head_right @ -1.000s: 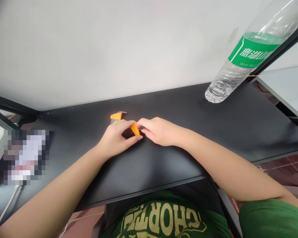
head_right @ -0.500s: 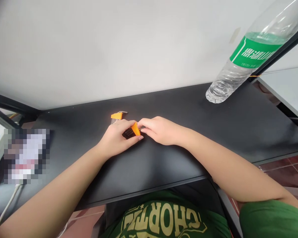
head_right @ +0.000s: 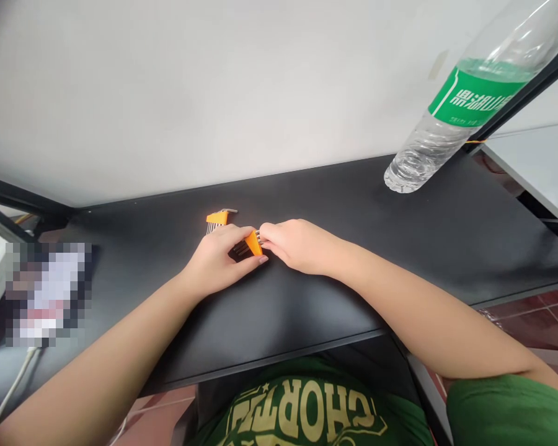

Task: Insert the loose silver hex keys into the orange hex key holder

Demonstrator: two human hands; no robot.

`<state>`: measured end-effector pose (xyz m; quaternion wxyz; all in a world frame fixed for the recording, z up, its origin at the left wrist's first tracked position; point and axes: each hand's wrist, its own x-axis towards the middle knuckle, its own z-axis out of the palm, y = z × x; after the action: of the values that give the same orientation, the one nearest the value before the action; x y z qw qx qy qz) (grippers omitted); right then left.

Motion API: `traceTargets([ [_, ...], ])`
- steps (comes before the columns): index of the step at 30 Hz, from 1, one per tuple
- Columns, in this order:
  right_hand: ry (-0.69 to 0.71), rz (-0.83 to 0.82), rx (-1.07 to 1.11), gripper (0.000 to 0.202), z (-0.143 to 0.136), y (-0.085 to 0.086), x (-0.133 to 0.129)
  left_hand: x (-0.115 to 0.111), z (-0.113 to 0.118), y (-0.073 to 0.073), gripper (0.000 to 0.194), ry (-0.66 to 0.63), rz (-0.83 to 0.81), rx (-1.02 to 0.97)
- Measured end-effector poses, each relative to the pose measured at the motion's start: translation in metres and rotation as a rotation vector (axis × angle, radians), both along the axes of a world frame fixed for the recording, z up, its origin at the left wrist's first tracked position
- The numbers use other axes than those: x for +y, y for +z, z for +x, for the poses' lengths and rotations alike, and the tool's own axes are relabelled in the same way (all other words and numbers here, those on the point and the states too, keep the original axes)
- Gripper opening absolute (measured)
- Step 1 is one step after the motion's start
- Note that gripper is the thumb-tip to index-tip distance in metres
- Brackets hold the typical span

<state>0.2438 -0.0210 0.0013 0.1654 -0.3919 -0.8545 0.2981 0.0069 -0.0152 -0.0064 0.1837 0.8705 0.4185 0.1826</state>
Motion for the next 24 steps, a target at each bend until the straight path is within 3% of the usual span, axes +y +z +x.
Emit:
traceTargets([
  [13, -0.058, -0.049, -0.047, 0.014, -0.004, 0.001, 0.000, -0.001, 0.003, 0.002, 0.025, -0.041, -0.018, 0.010],
  [19, -0.041, 0.015, -0.125, 0.016, -0.009, 0.002, -0.002, -0.003, 0.005, 0.003, 0.021, -0.077, -0.057, -0.001],
  [24, -0.008, 0.006, -0.126, 0.003, -0.010, 0.002, -0.005, -0.004, 0.005, 0.003, 0.015, -0.081, -0.030, 0.013],
])
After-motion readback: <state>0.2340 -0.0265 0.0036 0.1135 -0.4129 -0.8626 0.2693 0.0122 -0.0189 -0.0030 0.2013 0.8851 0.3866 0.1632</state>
